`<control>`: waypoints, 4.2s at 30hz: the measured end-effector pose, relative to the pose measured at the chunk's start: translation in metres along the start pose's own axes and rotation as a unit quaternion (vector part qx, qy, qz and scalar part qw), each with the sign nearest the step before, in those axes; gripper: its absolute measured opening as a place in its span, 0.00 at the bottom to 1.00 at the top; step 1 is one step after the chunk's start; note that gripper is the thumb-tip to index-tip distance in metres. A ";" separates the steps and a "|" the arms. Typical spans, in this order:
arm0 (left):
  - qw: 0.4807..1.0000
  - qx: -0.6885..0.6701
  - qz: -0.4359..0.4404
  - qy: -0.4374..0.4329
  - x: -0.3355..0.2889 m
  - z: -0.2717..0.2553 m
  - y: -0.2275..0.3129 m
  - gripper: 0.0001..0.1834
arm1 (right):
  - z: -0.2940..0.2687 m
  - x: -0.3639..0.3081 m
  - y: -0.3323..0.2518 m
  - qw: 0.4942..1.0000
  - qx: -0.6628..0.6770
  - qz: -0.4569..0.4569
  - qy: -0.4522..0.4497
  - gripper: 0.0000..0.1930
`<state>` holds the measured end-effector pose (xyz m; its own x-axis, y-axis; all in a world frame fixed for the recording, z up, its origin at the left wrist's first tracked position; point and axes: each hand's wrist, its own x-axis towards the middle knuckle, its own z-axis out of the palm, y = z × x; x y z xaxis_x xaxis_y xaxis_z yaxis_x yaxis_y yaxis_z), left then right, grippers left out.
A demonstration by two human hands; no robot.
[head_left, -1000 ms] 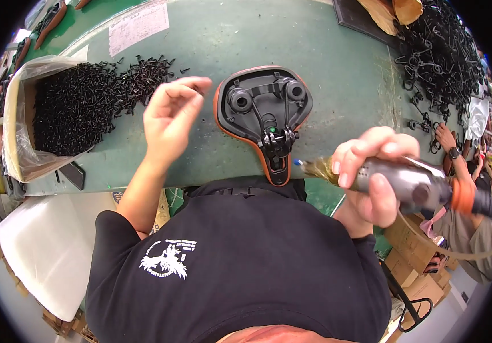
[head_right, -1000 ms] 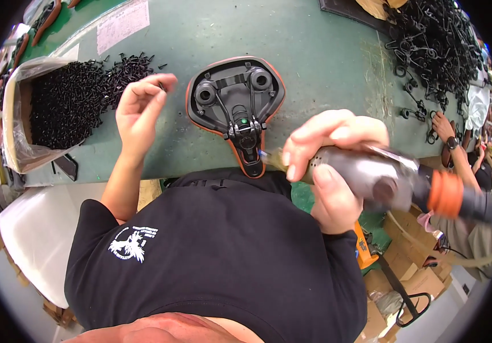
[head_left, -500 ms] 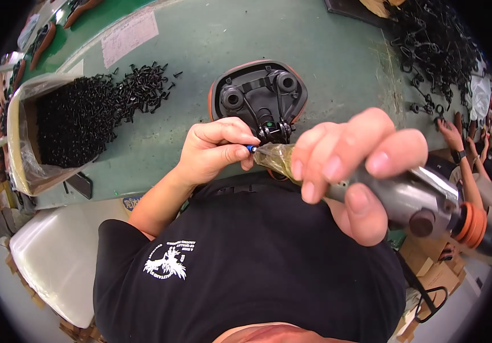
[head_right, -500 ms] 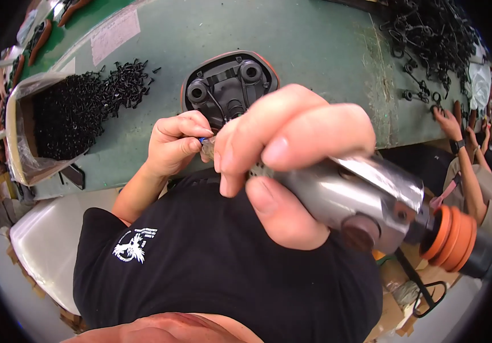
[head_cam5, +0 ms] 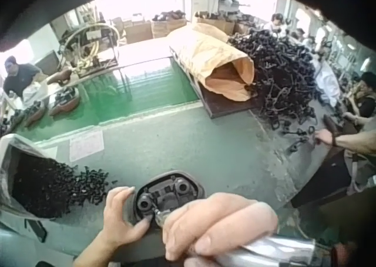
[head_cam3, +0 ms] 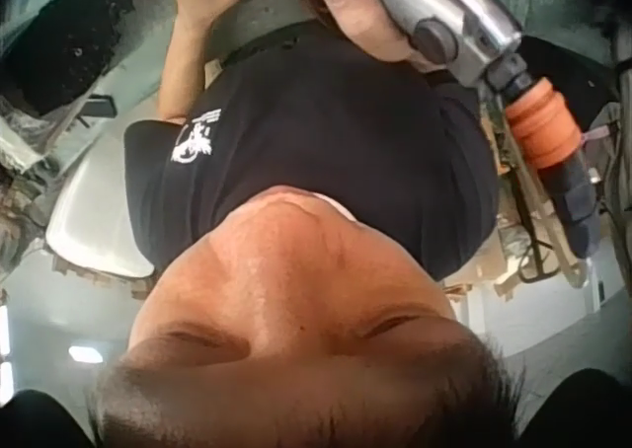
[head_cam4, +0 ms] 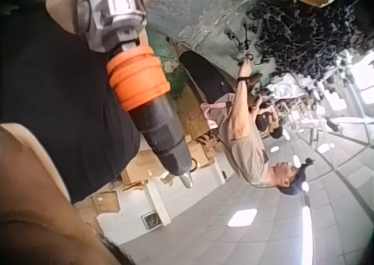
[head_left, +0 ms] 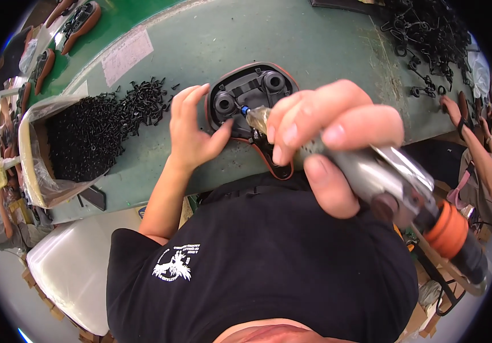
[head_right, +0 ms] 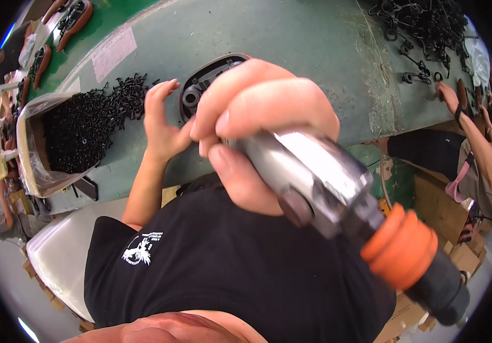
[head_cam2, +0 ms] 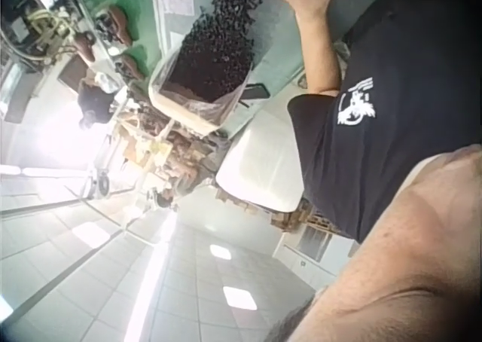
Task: Assembling bicycle seats by using a pneumatic screwdriver to fasten parts.
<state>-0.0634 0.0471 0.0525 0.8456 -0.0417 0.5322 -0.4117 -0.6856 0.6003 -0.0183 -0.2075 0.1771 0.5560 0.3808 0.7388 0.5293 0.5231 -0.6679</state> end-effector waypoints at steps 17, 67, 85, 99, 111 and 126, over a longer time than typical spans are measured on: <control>0.986 -0.102 -0.080 0.106 -0.016 0.035 -0.013 0.26 | 0.040 0.005 0.048 0.989 -0.070 0.117 -0.062 0.16; 0.673 -0.690 -0.188 -0.189 0.013 0.014 0.063 0.11 | -0.018 -0.013 -0.047 0.997 0.072 -0.020 0.034 0.16; 0.908 -0.146 0.132 -0.369 0.119 0.053 -0.010 0.32 | -0.021 -0.018 -0.027 0.991 -0.091 0.070 0.070 0.19; 0.894 -0.358 0.034 -0.266 0.080 0.082 -0.032 0.20 | -0.010 -0.008 0.032 0.982 -0.187 0.030 0.023 0.18; 0.899 -0.367 0.032 -0.239 0.072 0.082 -0.035 0.21 | -0.015 -0.005 0.026 0.985 -0.135 0.105 0.017 0.19; 0.908 -0.337 0.040 -0.245 0.074 0.085 -0.033 0.20 | -0.019 -0.010 0.059 0.980 -0.116 0.153 0.054 0.16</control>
<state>0.0420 0.0048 0.0212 0.7855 -0.5033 0.3603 -0.4535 -0.0719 0.8883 0.0196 -0.1951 0.1292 0.7693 0.4035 0.4954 0.4522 0.2040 -0.8683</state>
